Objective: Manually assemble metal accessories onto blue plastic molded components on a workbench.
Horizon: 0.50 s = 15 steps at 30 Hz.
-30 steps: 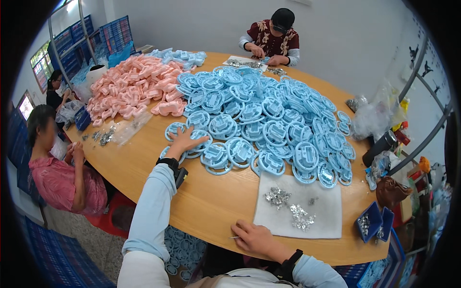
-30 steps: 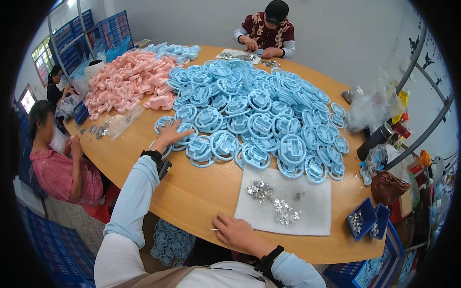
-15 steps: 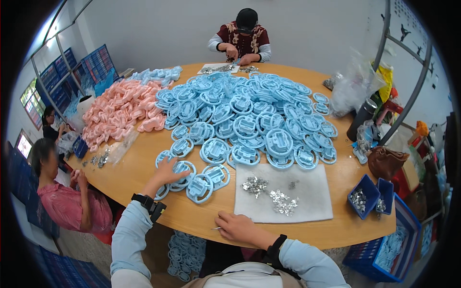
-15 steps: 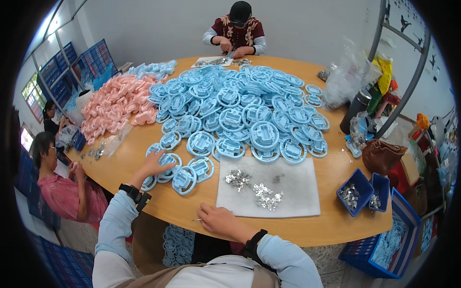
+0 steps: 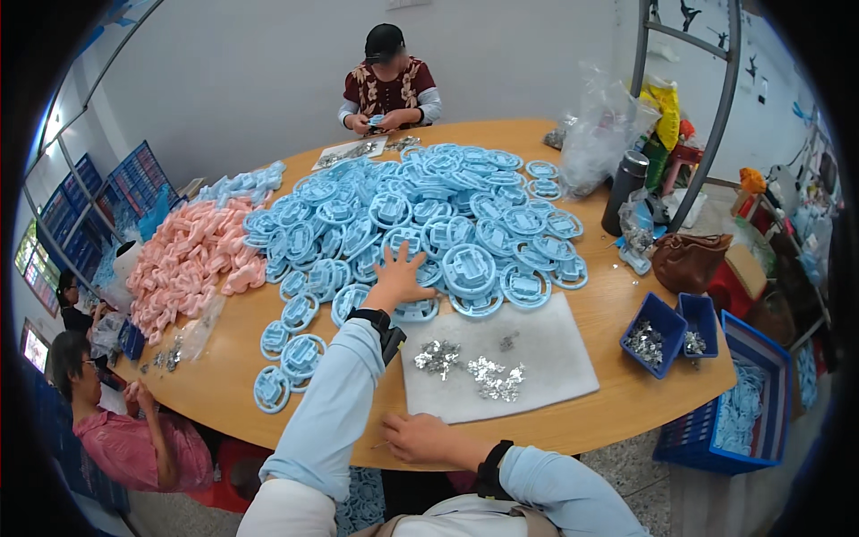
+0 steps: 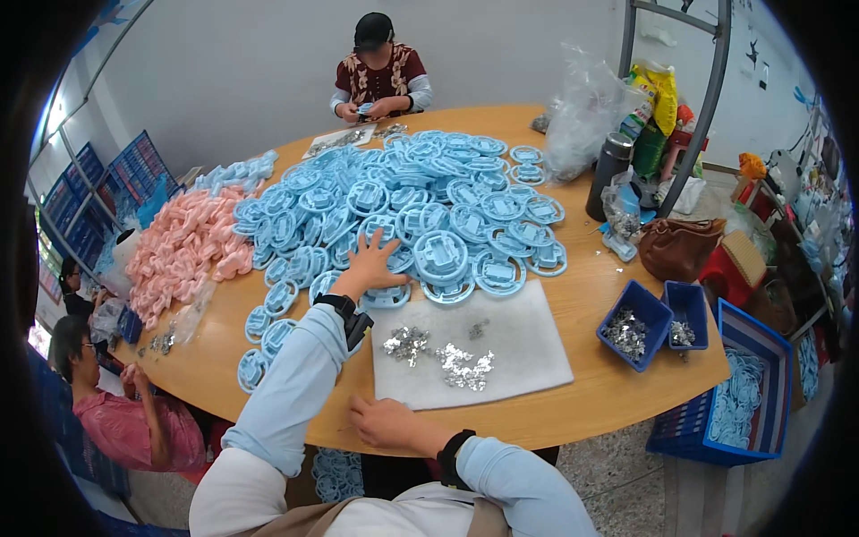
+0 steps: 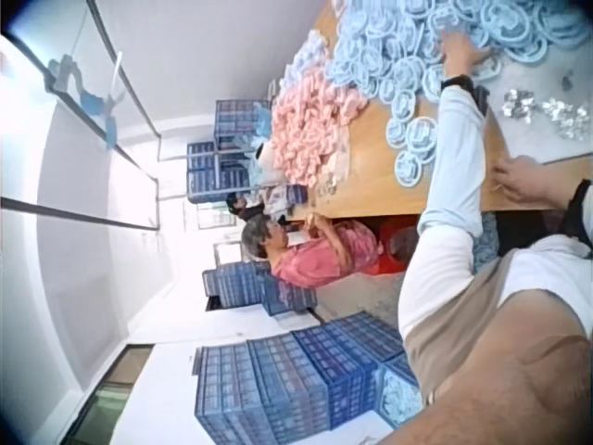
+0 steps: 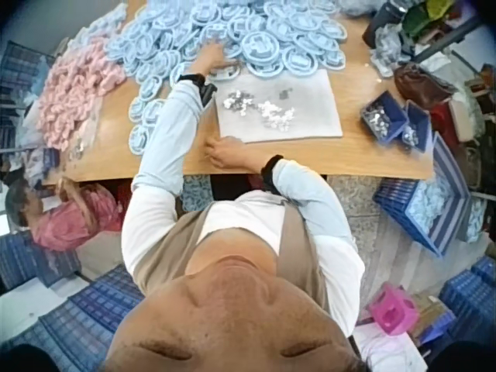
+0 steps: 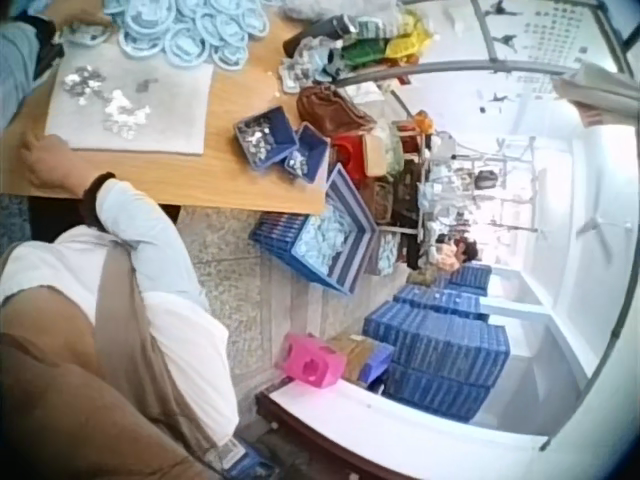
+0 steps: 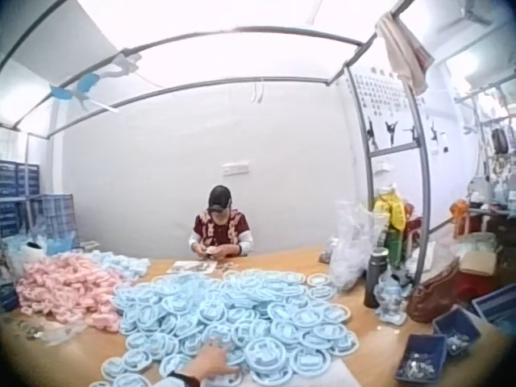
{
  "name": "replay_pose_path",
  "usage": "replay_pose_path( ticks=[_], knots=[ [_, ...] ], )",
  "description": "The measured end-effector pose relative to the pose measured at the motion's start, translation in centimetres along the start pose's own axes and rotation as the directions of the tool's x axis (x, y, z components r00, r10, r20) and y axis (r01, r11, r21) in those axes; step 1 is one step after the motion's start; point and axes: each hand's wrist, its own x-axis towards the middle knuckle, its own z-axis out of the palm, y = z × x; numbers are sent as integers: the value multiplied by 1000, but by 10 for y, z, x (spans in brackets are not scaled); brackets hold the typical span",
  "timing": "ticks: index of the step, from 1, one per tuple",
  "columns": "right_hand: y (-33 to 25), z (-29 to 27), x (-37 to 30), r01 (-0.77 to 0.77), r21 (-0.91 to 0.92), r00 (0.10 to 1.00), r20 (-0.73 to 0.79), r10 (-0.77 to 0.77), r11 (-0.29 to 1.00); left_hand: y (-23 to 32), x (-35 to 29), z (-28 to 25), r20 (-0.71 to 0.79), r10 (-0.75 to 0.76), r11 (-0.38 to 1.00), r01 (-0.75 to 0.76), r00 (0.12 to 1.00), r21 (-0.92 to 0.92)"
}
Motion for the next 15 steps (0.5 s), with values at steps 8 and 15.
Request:
replay_pose_path(
  ticks=[8, 15],
  knots=[
    [-8, -10, 1, -58, 72, 998, 39, 55, 996, -62, -13, -3, -17, 13, 991, -10, 1000, 135],
    [-5, -2, 2, -20, 41, 1000, 13, 20, 999, -119, -74, 2, -50, -44, 998, 46, 998, 42]
  ],
)
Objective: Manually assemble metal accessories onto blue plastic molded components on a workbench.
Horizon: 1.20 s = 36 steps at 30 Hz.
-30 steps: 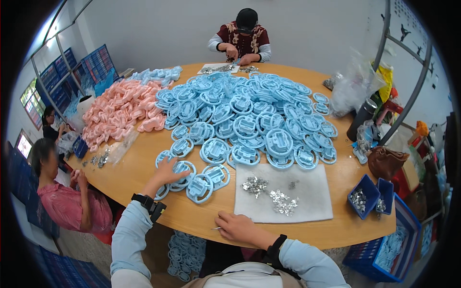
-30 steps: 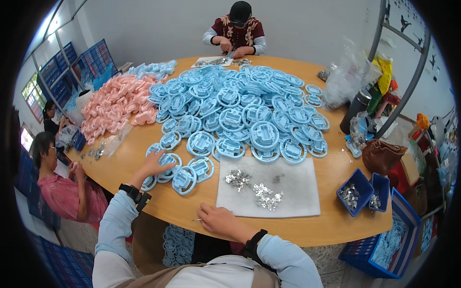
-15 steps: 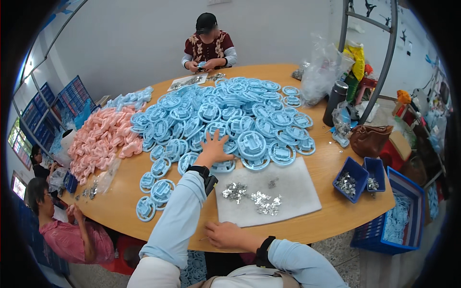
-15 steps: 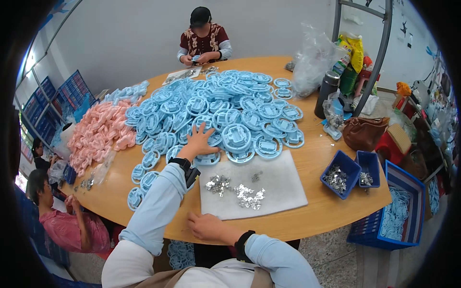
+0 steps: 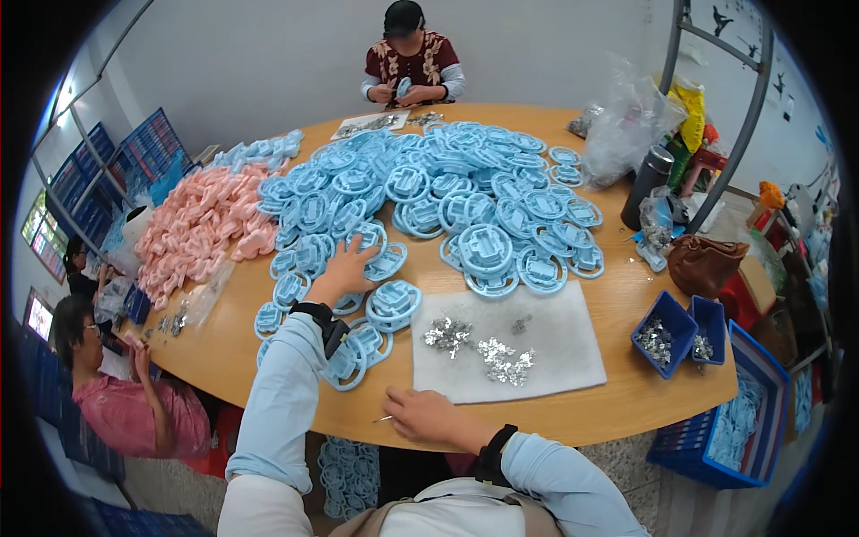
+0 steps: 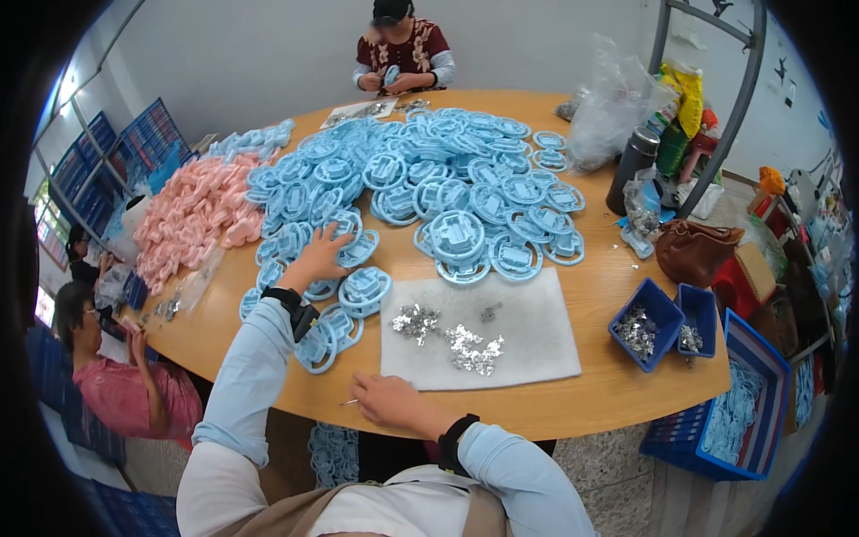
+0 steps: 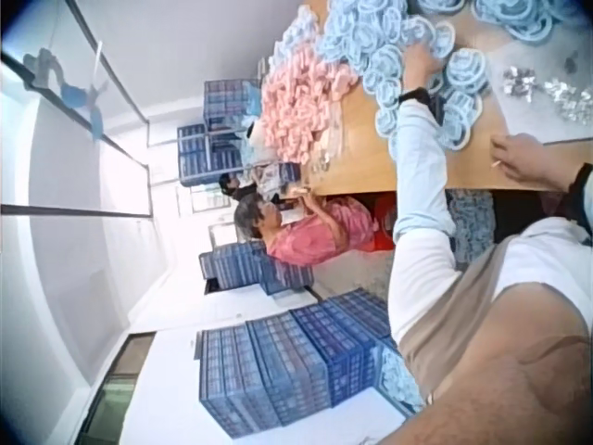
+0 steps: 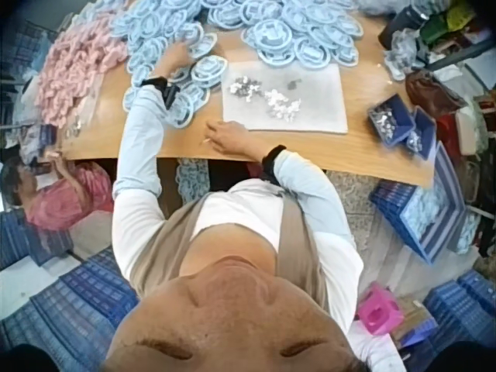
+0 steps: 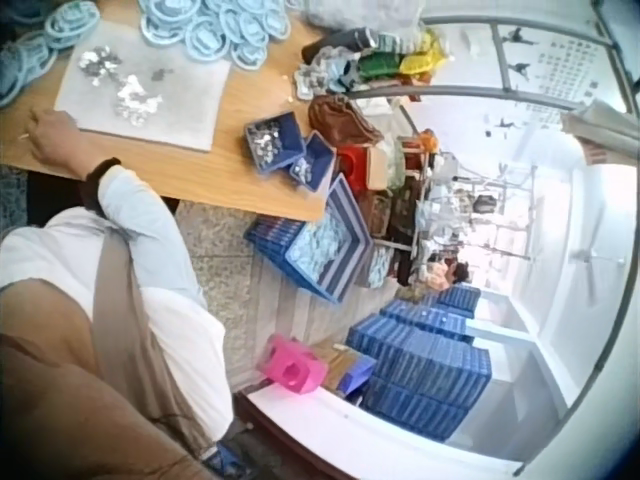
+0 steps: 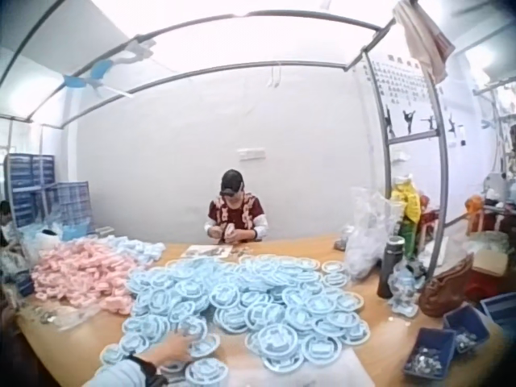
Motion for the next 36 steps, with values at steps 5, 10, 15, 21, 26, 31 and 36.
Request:
replay_pose_path(
  ticks=[5, 10, 15, 21, 26, 31, 36],
  knots=[
    [-1, -6, 0, -25, 3, 1000, 3, 25, 1000, -17, -40, -3, 18, 29, 999, -29, 999, 17],
    [-4, -7, 1, -13, -26, 1000, -4, 13, 1000, -28, -76, 5, -115, 96, 995, -99, 989, -25],
    [0, -3, -1, -25, -55, 1000, -6, 25, 998, -18, -98, 1, -457, 64, 966, -171, 887, -196],
    [-3, -4, 0, 2, -37, 999, -39, -3, 999, -1, -120, -4, -365, -465, 562, -50, 807, -826],
    [1, 0, -2, 14, -58, 998, -67, -18, 998, 65, -154, -19, 88, -520, -276, -69, 850, -959],
    [-7, -14, -8, -85, -89, 992, 84, 93, 992, 107, -188, 2, 202, -393, -570, -66, 897, -819],
    [16, -61, -49, -411, -44, 900, -180, 397, 911, 119, -237, 18, 247, -409, -498, 12, 878, -867]
  ],
)
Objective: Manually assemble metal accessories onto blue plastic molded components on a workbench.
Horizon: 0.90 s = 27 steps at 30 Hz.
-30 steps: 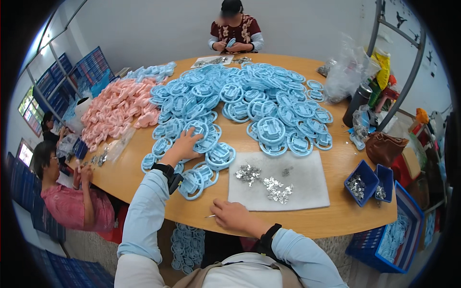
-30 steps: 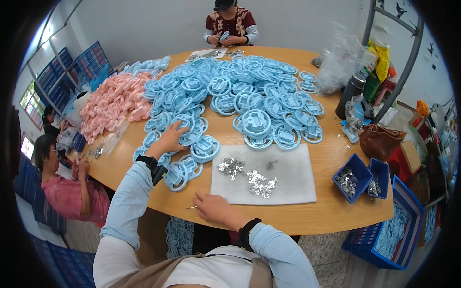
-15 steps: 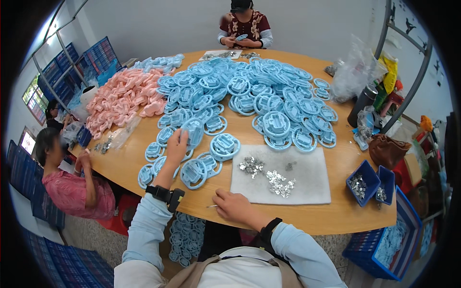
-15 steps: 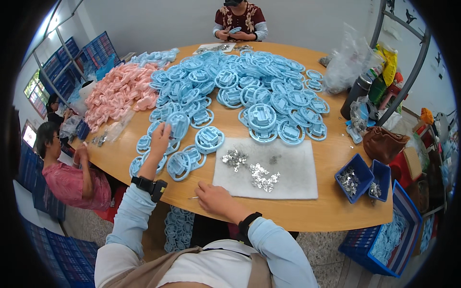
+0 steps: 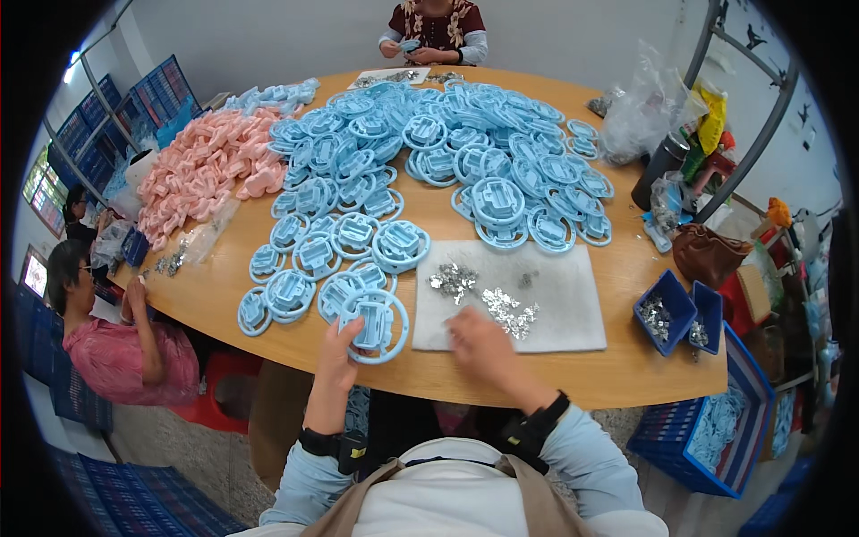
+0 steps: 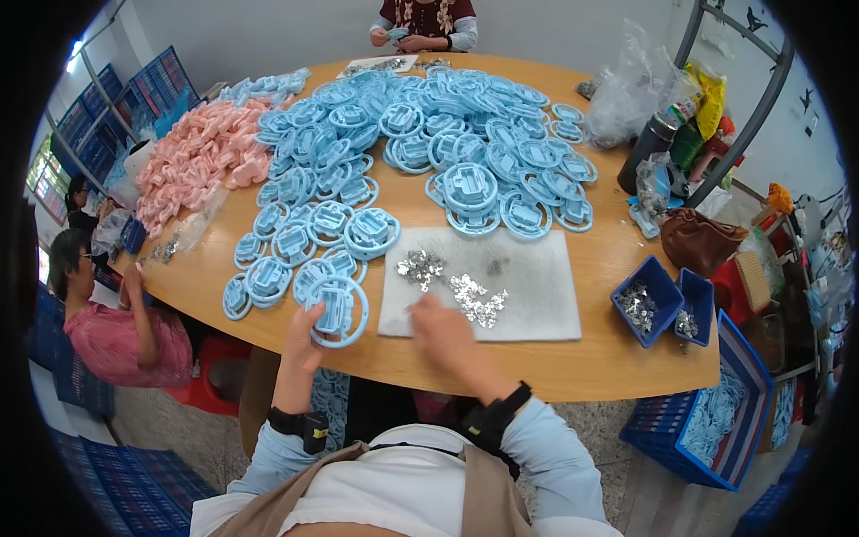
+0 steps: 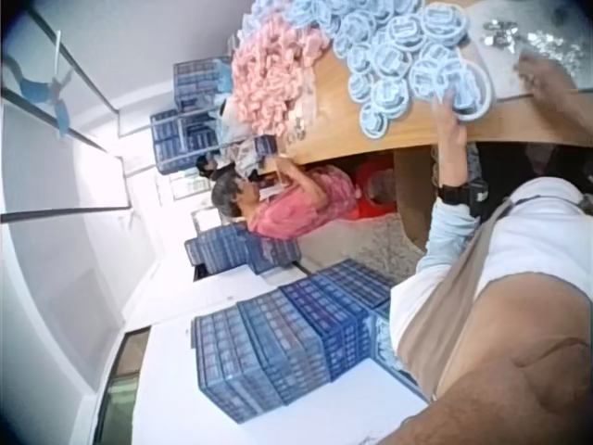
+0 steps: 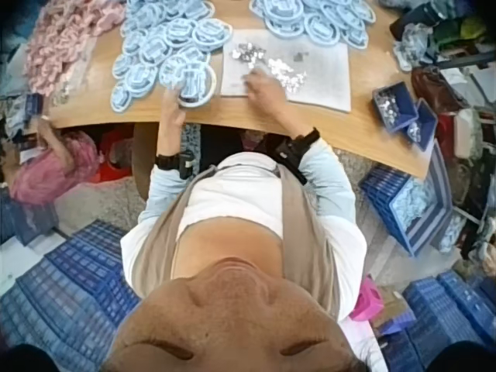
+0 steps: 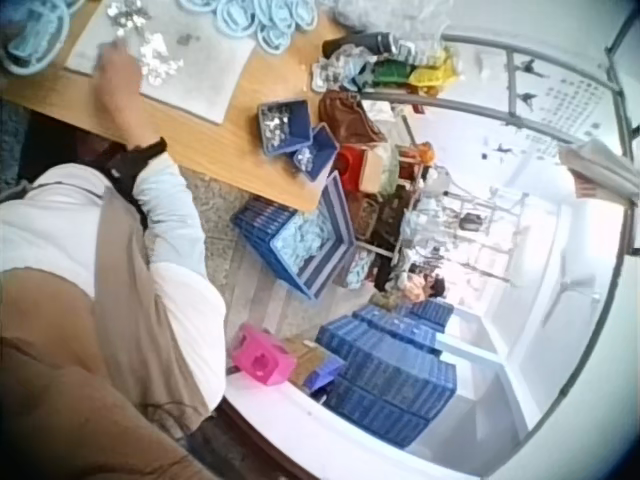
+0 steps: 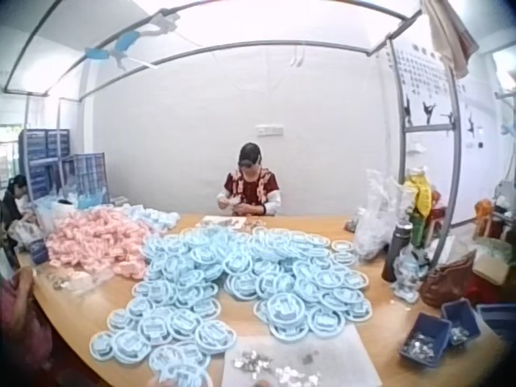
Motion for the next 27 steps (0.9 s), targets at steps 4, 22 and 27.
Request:
replay_pose_path(
  ticks=[4, 22, 27],
  knots=[
    [47, -33, 3, -142, 49, 968, -203, 149, 989, -21, -4, 4, 13, -45, 999, 45, 999, 3],
    [35, 10, 34, -187, 61, 966, -168, 195, 980, -45, -1, 15, 118, -171, 984, 176, 978, -34],
    [38, 12, 30, -143, 38, 971, -190, 148, 989, -51, 2, 23, 292, -182, 981, 195, 939, -18]
  ],
)
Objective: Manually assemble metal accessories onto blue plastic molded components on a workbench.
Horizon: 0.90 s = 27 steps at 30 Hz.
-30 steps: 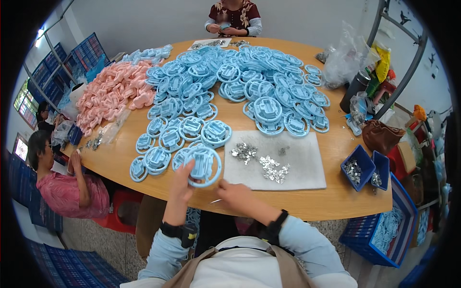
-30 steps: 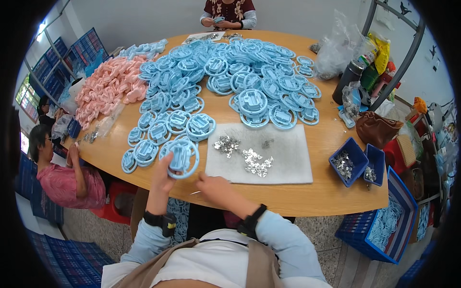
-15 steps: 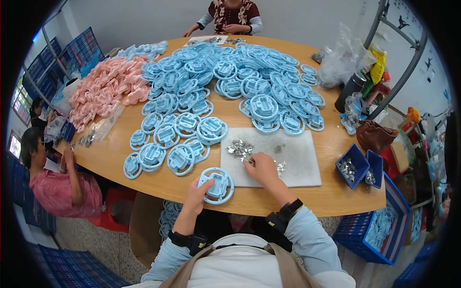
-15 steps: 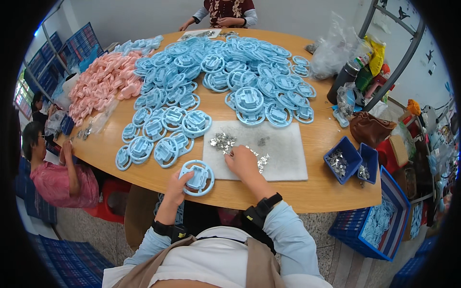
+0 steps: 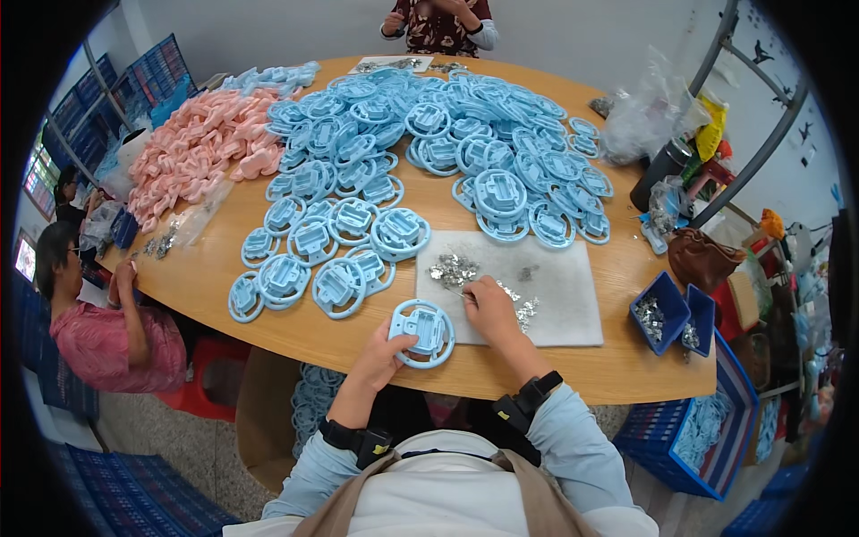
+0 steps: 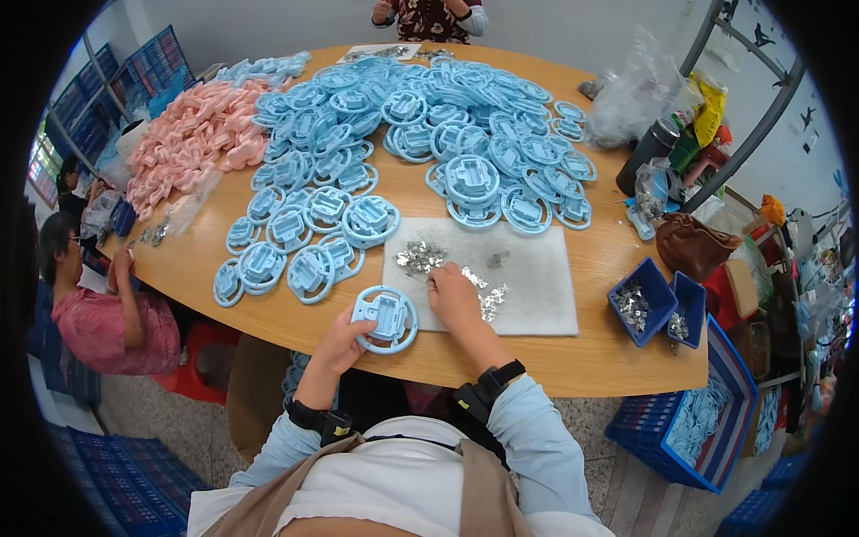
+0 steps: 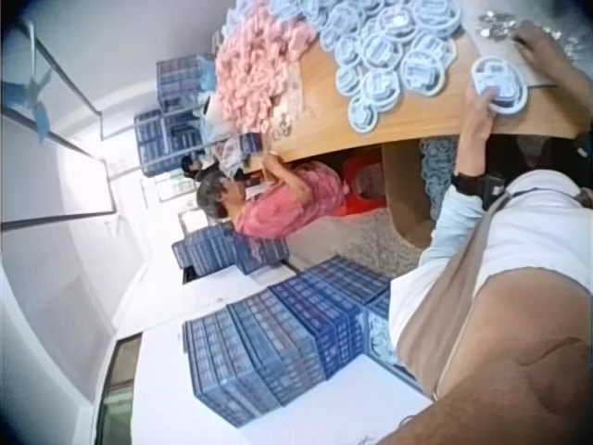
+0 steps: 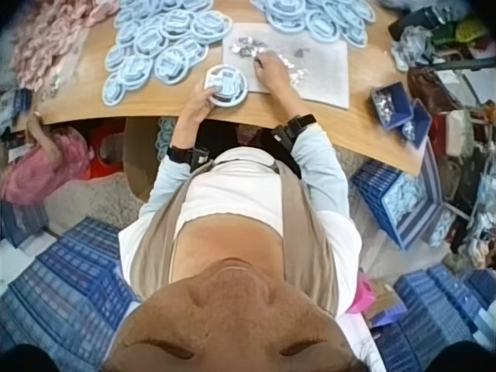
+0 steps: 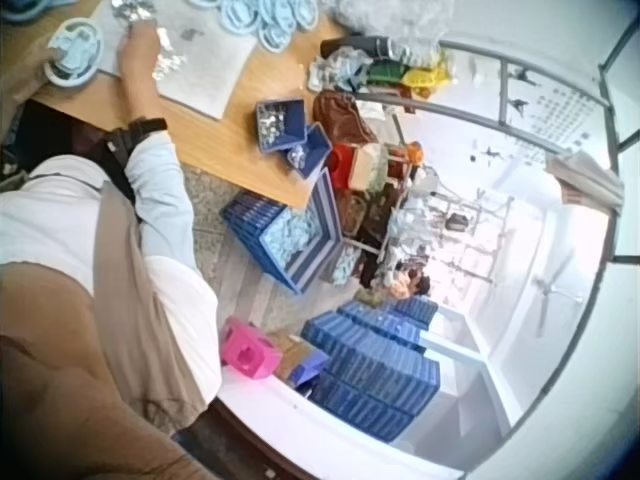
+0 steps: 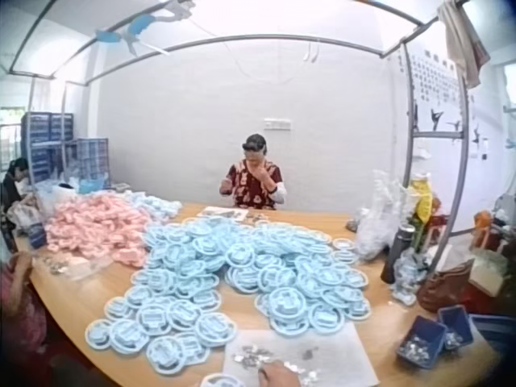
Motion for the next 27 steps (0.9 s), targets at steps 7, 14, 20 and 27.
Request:
replay_pose_path(
  ticks=[7, 14, 20, 27],
  knots=[
    [-1, 1, 2, 21, -72, 1000, 12, -20, 997, -8, 5, -10, -13, 36, 999, -36, 999, 1],
    [-4, -14, 11, 121, -154, 969, 235, -82, 981, -5, 2, -6, -12, 46, 999, -46, 999, 15],
    [-14, -13, 7, 270, -231, 899, 408, -159, 935, -7, 4, -5, -42, 32, 998, -34, 999, -45],
    [-13, -16, -1, 49, 187, 985, 152, -79, 981, -7, 2, -4, 25, 73, 997, -72, 997, -34]
  ],
)
